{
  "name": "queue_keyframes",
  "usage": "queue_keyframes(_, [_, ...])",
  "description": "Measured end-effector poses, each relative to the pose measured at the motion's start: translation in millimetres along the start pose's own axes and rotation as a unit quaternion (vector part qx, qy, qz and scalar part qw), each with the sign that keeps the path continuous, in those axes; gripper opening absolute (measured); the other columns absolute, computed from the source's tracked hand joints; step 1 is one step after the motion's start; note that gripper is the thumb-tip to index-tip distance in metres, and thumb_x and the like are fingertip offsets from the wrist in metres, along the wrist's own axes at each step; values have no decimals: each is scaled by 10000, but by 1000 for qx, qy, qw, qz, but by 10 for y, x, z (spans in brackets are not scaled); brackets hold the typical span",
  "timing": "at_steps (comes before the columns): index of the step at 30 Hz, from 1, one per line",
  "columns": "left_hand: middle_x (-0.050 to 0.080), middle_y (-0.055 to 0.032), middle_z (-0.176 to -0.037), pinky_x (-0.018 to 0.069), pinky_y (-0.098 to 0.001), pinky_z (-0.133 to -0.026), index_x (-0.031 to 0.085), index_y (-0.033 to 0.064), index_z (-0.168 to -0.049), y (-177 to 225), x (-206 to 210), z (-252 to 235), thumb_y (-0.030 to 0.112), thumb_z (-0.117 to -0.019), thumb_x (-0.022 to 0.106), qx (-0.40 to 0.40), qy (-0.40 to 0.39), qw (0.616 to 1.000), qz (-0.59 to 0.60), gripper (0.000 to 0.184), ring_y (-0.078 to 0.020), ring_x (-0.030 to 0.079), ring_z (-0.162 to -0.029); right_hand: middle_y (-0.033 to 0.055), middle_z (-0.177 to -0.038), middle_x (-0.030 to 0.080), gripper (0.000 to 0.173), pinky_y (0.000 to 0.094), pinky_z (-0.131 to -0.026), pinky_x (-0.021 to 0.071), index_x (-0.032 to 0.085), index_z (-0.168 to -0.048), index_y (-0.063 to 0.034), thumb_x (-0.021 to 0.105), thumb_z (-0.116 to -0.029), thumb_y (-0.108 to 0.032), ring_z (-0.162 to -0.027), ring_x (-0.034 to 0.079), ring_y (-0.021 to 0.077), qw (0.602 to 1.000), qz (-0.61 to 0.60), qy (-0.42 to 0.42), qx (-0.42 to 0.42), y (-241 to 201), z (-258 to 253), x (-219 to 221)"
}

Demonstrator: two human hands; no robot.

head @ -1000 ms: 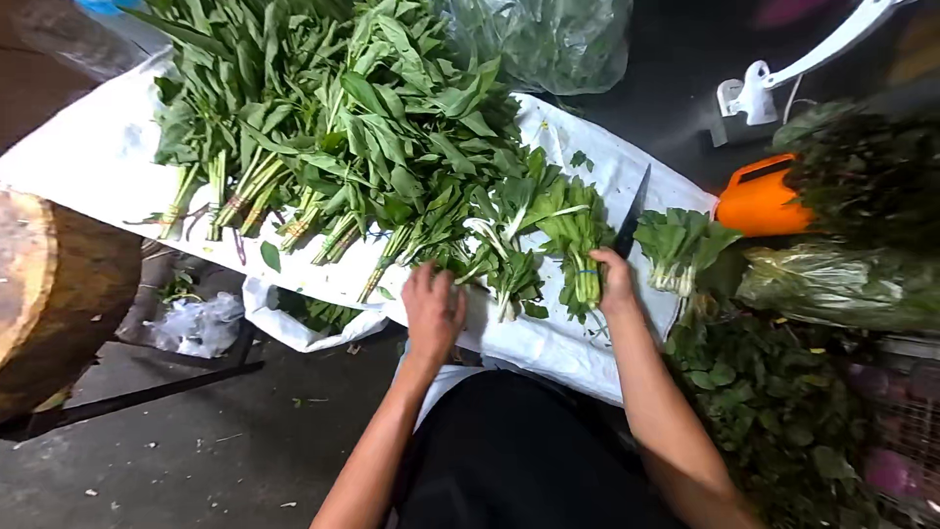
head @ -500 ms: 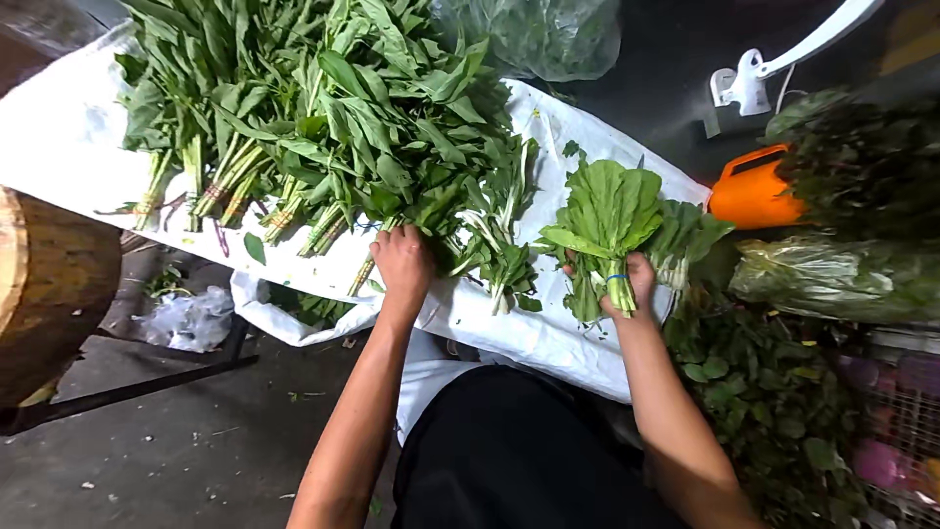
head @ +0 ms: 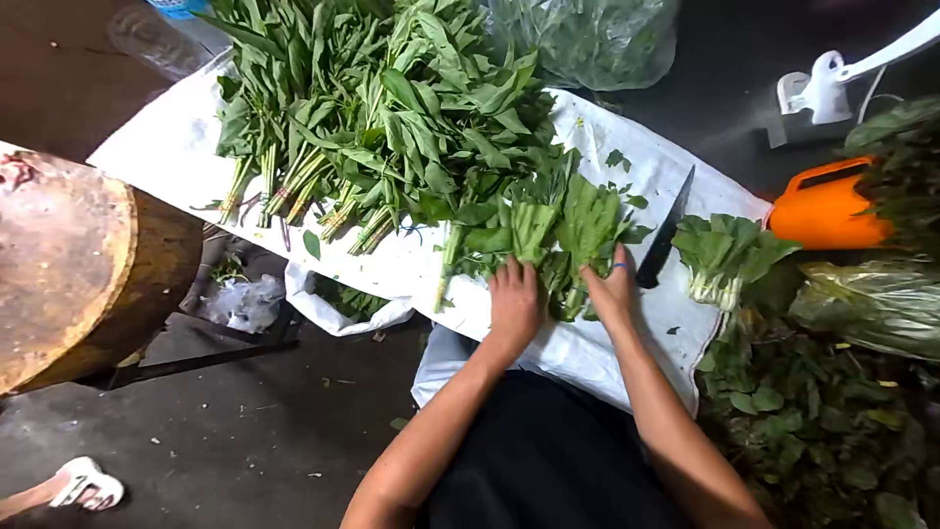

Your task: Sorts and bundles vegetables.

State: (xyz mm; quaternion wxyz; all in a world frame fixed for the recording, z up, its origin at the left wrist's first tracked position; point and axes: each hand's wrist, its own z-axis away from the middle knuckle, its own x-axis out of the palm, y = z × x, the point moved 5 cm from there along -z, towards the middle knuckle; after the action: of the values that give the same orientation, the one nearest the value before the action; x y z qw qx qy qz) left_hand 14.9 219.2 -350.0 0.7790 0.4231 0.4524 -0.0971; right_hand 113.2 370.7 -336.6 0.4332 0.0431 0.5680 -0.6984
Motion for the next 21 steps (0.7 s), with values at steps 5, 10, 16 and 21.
queue_keyframes(5, [527, -249, -1472, 441, -621, -1036, 693, 100, -1276, 110, -153, 148, 161, -915, 634, 48, 22, 998, 18, 370, -445, 525, -1324, 255, -1675, 160, 1228, 530, -1224, 296, 95, -1638, -22, 814, -785, -535, -1544, 227, 372, 991, 122, -40, -39, -172, 177, 283])
queue_keyframes(10, [562, -276, -1389, 461, -675, -948, 554, 59, -1439, -689, -740, 159, 177, -854, 733, -112, 107, 987, -38, 623, -489, 544, -1251, 260, -1673, 173, 1260, 532, -1226, 283, 120, -1630, 9, 867, -744, -485, -1538, 246, 382, 981, 191, -2, -24, 43, 19, 297])
queue_keyframes(16, [673, -195, -1083, 545, -591, -872, 667, 13, -1141, -947, -1068, 107, 250, -894, 711, -203, -10, 977, 69, 345, -365, 672, -1007, 263, -1664, 204, 1241, 525, -1232, 275, 141, -1625, 17, 870, -746, -468, -1532, 263, 384, 982, 184, 2, -42, 70, 7, 276])
queue_keyframes(21, [671, -49, -879, 570, -374, -657, 662, 80, -1083, -344, -1867, 448, 172, -893, 655, -142, 23, 974, 173, 211, -148, 649, -706, 287, -1657, 202, 1236, 551, -1226, 269, 144, -1619, 36, 880, -744, -434, -1528, 255, 419, 984, 170, 3, -48, 55, 5, 279])
